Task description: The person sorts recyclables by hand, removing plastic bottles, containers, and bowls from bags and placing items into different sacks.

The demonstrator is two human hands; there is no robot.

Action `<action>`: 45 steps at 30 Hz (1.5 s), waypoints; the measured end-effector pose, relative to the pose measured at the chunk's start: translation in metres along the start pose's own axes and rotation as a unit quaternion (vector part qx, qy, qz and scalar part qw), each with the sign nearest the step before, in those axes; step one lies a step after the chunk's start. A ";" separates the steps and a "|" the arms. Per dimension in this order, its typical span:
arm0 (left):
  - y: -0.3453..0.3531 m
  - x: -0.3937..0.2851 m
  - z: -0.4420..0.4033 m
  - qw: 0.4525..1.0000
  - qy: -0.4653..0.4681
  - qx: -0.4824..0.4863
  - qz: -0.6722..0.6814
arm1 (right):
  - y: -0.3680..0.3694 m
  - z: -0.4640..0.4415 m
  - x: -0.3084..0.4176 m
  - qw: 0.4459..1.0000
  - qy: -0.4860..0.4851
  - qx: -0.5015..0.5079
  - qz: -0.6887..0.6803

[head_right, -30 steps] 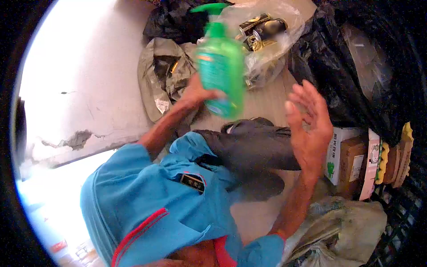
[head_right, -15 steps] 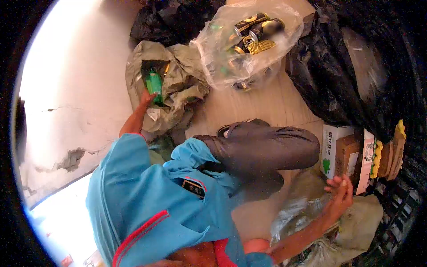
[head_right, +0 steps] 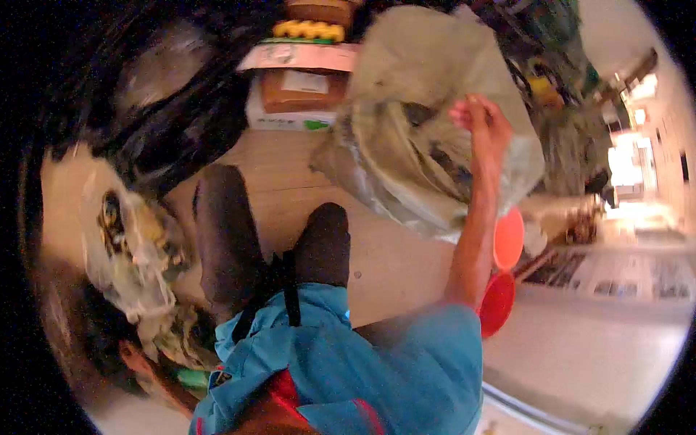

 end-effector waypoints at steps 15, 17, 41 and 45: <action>0.194 -0.772 0.250 0.481 0.560 0.547 0.394 | -0.089 -0.021 -0.102 0.728 -0.038 0.277 0.626; 0.233 -0.802 0.289 0.467 0.580 0.572 0.345 | -0.126 -0.031 -0.096 0.709 -0.068 0.180 0.679; 0.259 -0.978 0.397 0.478 0.590 0.643 0.102 | -0.279 -0.087 -0.211 0.960 0.211 -0.093 0.158; 0.277 -0.944 0.425 0.396 0.398 0.791 0.243 | -0.283 -0.080 -0.223 0.968 0.192 -0.097 0.133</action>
Point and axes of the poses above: each hand's wrist, its own z-axis away from the middle knuckle, its own y-axis out of the palm, x = y × z, the point moved 1 cm from there along -z, towards the middle knuckle, and after that the axes turned 2 degrees about x, right-handed, at the moved point
